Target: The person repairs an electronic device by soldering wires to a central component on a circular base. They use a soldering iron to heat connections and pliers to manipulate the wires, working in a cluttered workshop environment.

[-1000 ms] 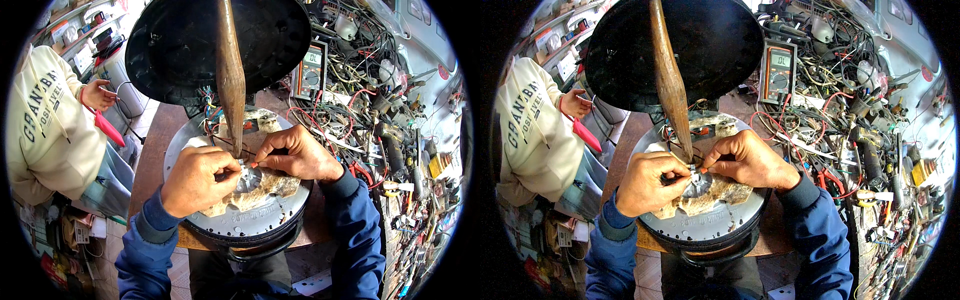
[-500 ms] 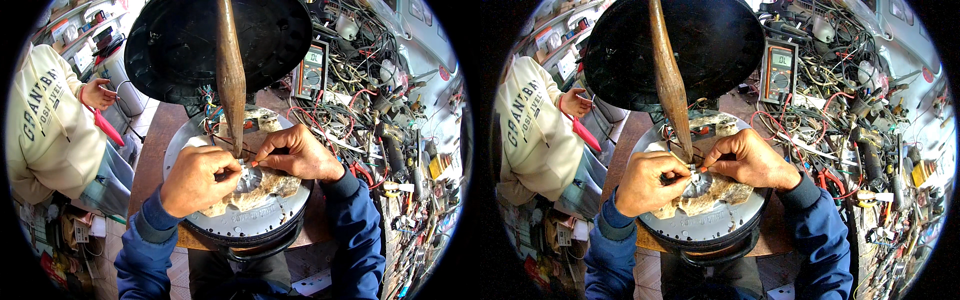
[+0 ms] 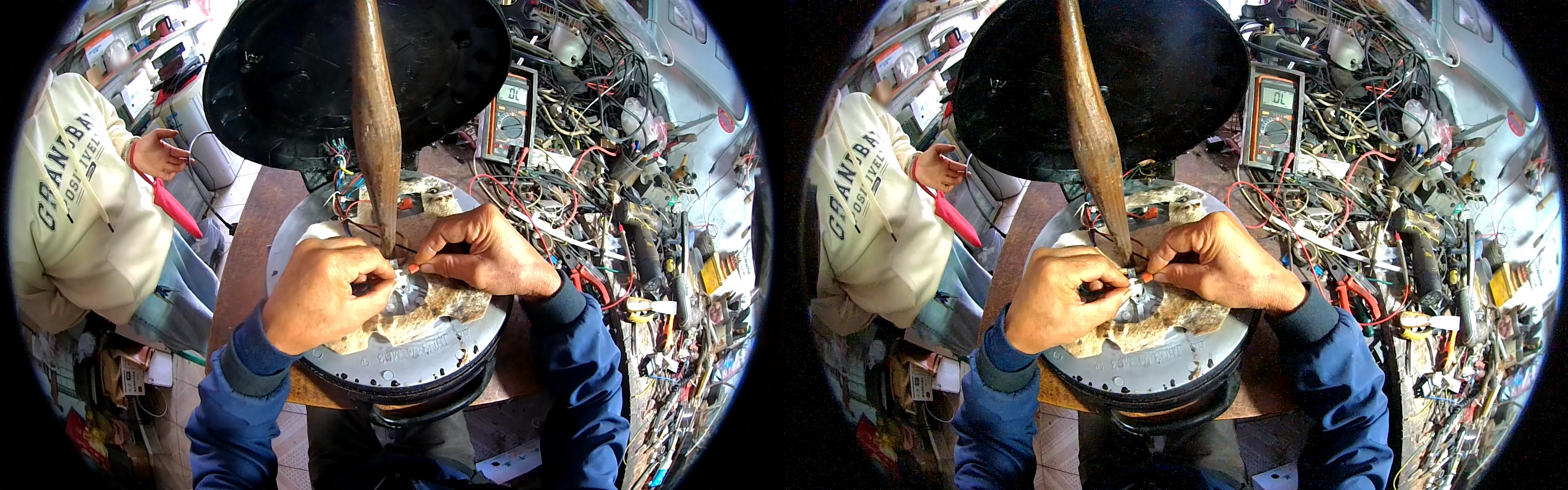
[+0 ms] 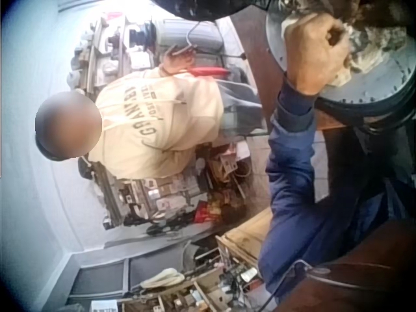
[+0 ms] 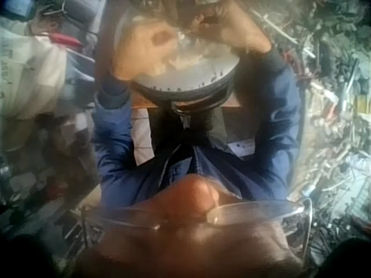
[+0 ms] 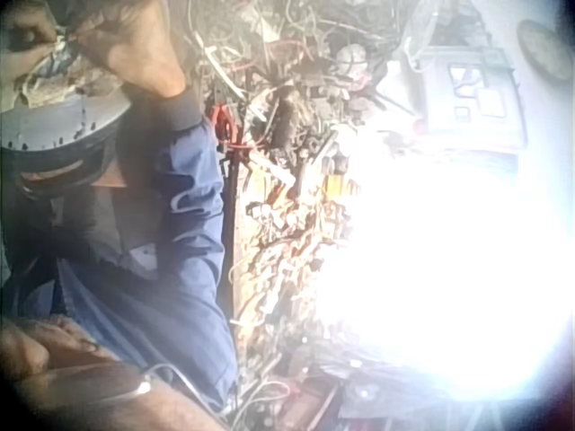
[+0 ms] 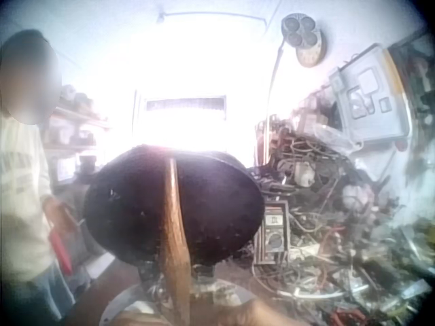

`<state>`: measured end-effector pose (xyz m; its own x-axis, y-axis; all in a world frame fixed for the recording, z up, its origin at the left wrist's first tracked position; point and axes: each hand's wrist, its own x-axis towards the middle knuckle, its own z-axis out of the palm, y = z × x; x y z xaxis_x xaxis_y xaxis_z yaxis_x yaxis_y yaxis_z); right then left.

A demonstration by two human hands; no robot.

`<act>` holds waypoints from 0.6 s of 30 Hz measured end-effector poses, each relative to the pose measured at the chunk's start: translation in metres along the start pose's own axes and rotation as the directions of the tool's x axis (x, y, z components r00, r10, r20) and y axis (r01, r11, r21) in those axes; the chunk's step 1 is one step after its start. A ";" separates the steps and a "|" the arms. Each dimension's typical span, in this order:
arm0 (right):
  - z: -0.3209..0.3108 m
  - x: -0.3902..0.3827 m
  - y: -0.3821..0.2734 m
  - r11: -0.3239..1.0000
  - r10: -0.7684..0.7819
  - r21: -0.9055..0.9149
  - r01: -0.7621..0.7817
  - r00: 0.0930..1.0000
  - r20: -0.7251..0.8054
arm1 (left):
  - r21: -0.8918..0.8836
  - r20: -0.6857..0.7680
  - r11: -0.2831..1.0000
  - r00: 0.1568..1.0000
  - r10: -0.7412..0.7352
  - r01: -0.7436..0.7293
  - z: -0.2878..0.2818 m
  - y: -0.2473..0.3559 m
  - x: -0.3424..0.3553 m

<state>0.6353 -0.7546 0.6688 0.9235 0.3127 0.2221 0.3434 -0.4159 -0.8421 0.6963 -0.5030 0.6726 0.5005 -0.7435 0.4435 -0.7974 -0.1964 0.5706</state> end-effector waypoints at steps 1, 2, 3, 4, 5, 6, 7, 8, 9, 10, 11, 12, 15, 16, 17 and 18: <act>0.001 0.000 0.002 1.000 -0.010 0.004 0.010 1.000 0.007 | 0.004 0.002 1.000 1.000 0.004 -0.004 0.000 0.000 0.000; 0.002 0.001 0.004 1.000 -0.020 0.009 0.020 1.000 0.015 | 0.004 -0.009 1.000 1.000 0.003 -0.003 0.002 0.000 -0.001; 0.002 0.002 0.005 0.999 -0.030 0.013 0.030 0.999 0.022 | 0.004 -0.019 1.000 1.000 0.003 -0.003 0.004 0.000 -0.003; 0.003 0.003 0.005 0.999 -0.047 0.003 0.047 0.999 0.013 | 0.006 -0.028 1.000 1.000 0.004 -0.004 0.004 -0.001 -0.002; 0.004 0.003 0.006 0.998 -0.063 -0.007 0.063 0.998 0.004 | 0.008 -0.025 1.000 1.000 0.014 -0.014 0.003 -0.001 -0.001; 0.005 0.004 0.005 0.997 -0.080 -0.017 0.080 0.997 -0.005 | 0.011 -0.022 1.000 0.999 0.024 -0.023 0.002 -0.002 0.000; 0.005 0.004 0.004 0.998 -0.068 -0.011 0.068 0.998 -0.008 | 0.011 -0.016 0.999 0.999 0.032 -0.031 0.002 -0.002 0.000; 0.005 0.004 0.003 0.998 -0.067 -0.012 0.067 0.998 -0.007 | 0.017 -0.014 0.999 0.999 0.033 -0.033 0.002 -0.003 -0.001; 0.005 0.004 0.002 0.998 -0.066 -0.013 0.066 0.998 -0.006 | 0.023 -0.012 0.999 0.999 0.035 -0.035 0.003 -0.004 -0.001; 0.005 0.003 0.001 0.997 -0.069 -0.016 0.069 0.998 -0.007 | 0.033 -0.011 0.999 0.999 0.040 -0.040 0.003 -0.004 -0.002; 0.005 0.003 0.002 0.997 -0.064 -0.037 0.064 0.998 0.009 | 0.025 0.005 0.999 1.000 0.024 -0.024 0.002 -0.002 -0.002; 0.005 0.001 0.001 0.995 -0.083 -0.057 0.084 0.996 0.018 | 0.016 0.021 1.000 1.000 0.008 -0.008 0.000 0.001 -0.002; -0.002 -0.004 0.001 0.980 -0.159 -0.116 0.162 0.987 0.040 | 0.005 0.062 1.000 0.998 -0.017 0.017 -0.003 0.001 0.001; -0.009 -0.007 -0.003 0.977 -0.149 -0.158 0.145 0.989 -0.013 | -0.004 0.077 1.000 0.997 -0.014 0.014 -0.003 -0.001 0.002; -0.019 -0.011 -0.010 0.972 -0.139 -0.199 0.124 0.988 -0.066 | 0.014 0.088 1.000 0.996 0.002 -0.003 -0.004 -0.002 0.001; -0.030 -0.015 -0.014 0.966 -0.131 -0.239 0.099 0.984 -0.121 | -0.006 0.073 1.000 0.997 -0.030 0.030 -0.005 0.001 -0.001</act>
<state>0.6214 -0.7793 0.6919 0.8844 0.2588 0.3885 0.4642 -0.5750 -0.6737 0.6964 -0.4990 0.6763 0.4981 -0.7821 0.3745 -0.7797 -0.2150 0.5881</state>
